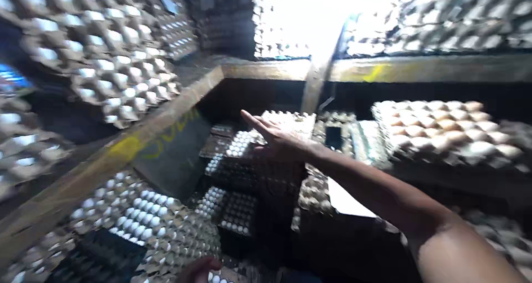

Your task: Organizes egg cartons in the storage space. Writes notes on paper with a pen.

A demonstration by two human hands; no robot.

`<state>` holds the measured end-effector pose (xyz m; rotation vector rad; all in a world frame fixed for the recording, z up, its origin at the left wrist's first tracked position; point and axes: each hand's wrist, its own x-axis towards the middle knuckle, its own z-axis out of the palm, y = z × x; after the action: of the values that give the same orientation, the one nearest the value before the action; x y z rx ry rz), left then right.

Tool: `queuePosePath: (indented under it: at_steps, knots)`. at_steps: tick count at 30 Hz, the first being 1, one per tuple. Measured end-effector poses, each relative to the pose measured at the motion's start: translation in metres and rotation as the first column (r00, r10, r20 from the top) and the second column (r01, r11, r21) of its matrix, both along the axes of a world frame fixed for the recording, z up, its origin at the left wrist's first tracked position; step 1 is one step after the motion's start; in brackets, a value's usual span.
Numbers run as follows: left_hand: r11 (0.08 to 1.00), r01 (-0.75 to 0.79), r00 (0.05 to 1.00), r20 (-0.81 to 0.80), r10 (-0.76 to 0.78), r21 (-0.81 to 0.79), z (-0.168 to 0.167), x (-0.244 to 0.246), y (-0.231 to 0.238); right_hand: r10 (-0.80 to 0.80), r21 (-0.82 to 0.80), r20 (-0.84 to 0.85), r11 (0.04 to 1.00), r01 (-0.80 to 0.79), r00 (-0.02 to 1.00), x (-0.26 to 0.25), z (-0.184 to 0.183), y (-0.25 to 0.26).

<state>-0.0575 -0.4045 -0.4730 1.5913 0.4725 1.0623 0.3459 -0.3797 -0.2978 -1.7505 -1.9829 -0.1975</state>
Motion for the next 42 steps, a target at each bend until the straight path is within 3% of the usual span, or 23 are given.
queuePosePath:
  at_steps: [6, 10, 12, 14, 16, 17, 20, 23, 25, 28, 33, 36, 40, 42]
  knots:
    - [0.977, 0.213, 0.975, -0.061, -0.212, 0.009, 0.017, 0.067, -0.035, -0.073, -0.068, -0.159, 0.996, 0.063, 0.985, 0.072, 0.033, -0.172]
    - [0.969, 0.215, 0.968, -0.104, -0.228, -0.120, -0.009, 0.116, -0.063, -0.055, 0.073, -0.369, 0.993, 0.088, 0.928, 0.106, -0.003, -0.306]
    - [0.959, 0.182, 0.959, -0.176, -0.221, -0.217, -0.021, 0.158, -0.076, -0.151, 0.094, -0.596, 0.962, 0.256, 0.788, 0.112, -0.039, -0.367]
    - [0.937, 0.211, 0.923, -0.259, -0.285, -0.277, -0.028, 0.210, -0.087, -0.313, 0.004, -0.784, 0.861, 0.508, 0.536, 0.114, -0.090, -0.406]
    - [0.926, 0.247, 0.901, -0.285, -0.328, -0.284, -0.031, 0.270, -0.097, -0.465, -0.151, -0.822, 0.735, 0.661, 0.330, 0.120, -0.143, -0.414]
    - [0.935, 0.238, 0.905, -0.291, -0.312, -0.262, -0.034, 0.299, -0.100, -0.531, -0.232, -0.798, 0.709, 0.666, 0.286, 0.122, -0.166, -0.411]
    - [0.990, 0.122, 0.865, -0.481, -0.141, -0.072, -0.058, 0.372, -0.104, -0.714, -0.420, -0.643, 0.632, 0.651, 0.278, 0.119, -0.205, -0.385]
    - [0.983, 0.129, 0.564, -0.825, 0.032, 0.127, -0.066, 0.414, -0.105, -0.843, -0.485, -0.458, 0.504, 0.714, 0.283, 0.120, -0.209, -0.351]
    - [0.977, 0.136, 0.407, -0.908, 0.095, 0.163, -0.063, 0.426, -0.109, -0.905, -0.528, -0.338, 0.410, 0.744, 0.258, 0.126, -0.207, -0.334]
    - [0.973, 0.151, 0.384, -0.917, 0.107, 0.176, -0.063, 0.427, -0.103, -0.957, -0.609, -0.181, 0.290, 0.738, 0.227, 0.130, -0.206, -0.313]
    - [0.974, 0.202, 0.492, -0.870, -0.010, 0.103, -0.069, 0.433, -0.088, -0.988, -0.701, -0.032, 0.131, 0.701, 0.152, 0.132, -0.206, -0.287]
    - [0.970, 0.236, 0.592, -0.784, -0.184, -0.049, -0.074, 0.435, -0.087, -0.988, -0.750, -0.104, 0.151, 0.644, 0.112, 0.145, -0.216, -0.296]
    - [0.861, 0.428, 0.669, -0.545, -0.506, -0.275, -0.068, 0.428, -0.062, -0.920, -0.711, -0.331, 0.391, 0.585, 0.211, 0.153, -0.221, -0.312]
    - [0.763, 0.519, 0.680, -0.354, -0.642, -0.386, -0.071, 0.423, -0.065, -0.888, -0.706, -0.397, 0.457, 0.541, 0.232, 0.142, -0.212, -0.343]
